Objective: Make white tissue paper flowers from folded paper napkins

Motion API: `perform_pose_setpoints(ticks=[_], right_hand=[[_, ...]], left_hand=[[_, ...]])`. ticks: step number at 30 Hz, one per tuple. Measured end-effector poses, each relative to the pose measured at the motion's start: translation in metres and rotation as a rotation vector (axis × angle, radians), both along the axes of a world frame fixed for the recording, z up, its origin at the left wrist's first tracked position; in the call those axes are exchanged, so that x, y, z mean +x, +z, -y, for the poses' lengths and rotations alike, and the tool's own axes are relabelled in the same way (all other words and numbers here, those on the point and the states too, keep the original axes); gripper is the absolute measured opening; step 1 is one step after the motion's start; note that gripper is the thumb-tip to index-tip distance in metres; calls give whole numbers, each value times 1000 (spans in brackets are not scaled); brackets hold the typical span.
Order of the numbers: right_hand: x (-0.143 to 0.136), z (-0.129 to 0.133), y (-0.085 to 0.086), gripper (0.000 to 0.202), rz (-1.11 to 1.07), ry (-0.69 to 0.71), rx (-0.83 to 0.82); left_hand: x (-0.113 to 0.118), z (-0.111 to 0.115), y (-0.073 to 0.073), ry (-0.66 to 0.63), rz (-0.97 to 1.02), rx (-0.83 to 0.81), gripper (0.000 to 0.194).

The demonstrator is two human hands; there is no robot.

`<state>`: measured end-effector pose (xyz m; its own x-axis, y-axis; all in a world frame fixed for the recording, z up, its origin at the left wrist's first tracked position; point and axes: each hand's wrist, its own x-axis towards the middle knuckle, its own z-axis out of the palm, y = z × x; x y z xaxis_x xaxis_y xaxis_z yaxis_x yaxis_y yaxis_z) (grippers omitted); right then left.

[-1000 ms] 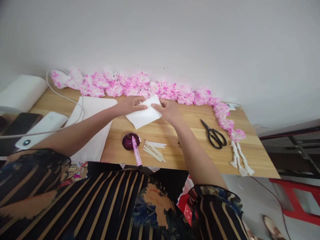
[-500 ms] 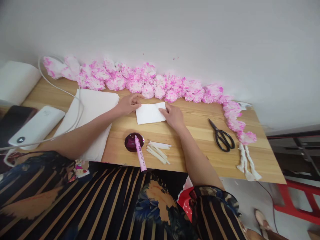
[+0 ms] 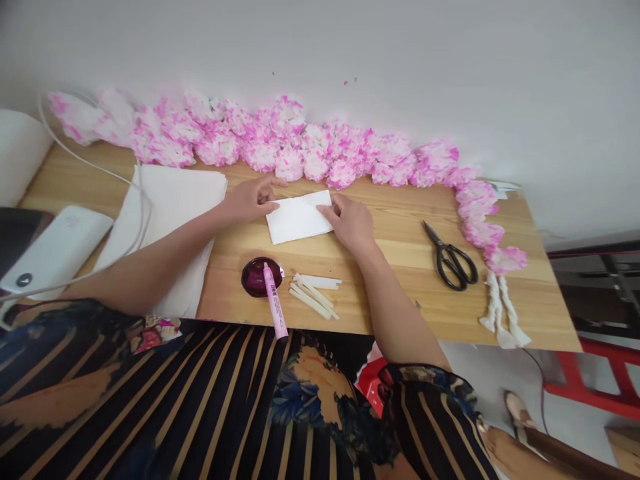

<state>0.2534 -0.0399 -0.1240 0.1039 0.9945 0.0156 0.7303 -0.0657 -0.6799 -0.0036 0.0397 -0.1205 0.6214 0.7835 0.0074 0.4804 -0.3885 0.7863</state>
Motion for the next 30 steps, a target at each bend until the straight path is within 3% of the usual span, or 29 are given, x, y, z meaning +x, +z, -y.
perform_pose_setpoints(ticks=[3, 5, 8, 12, 17, 22, 30], right_hand=[[-5, 8, 7, 32, 274, 14, 191], [-14, 15, 11, 32, 317, 134, 300], [-32, 24, 13, 28, 296, 452, 298], [-52, 29, 9, 24, 337, 633, 283], [-57, 28, 3, 21, 417, 630, 314], [-52, 23, -2, 20, 328, 617, 351], [-44, 19, -3, 20, 89, 501, 228]], left_hand=[[0, 0, 0, 17, 21, -10, 51], [1, 0, -1, 22, 29, -11, 51], [2, 0, -1, 32, 49, -22, 50], [3, -1, -3, 37, 72, -17, 47], [2, -5, -9, 6, 76, 45, 45], [0, -7, -14, 11, 105, 90, 35], [-1, -4, -16, 199, 269, 231, 29]])
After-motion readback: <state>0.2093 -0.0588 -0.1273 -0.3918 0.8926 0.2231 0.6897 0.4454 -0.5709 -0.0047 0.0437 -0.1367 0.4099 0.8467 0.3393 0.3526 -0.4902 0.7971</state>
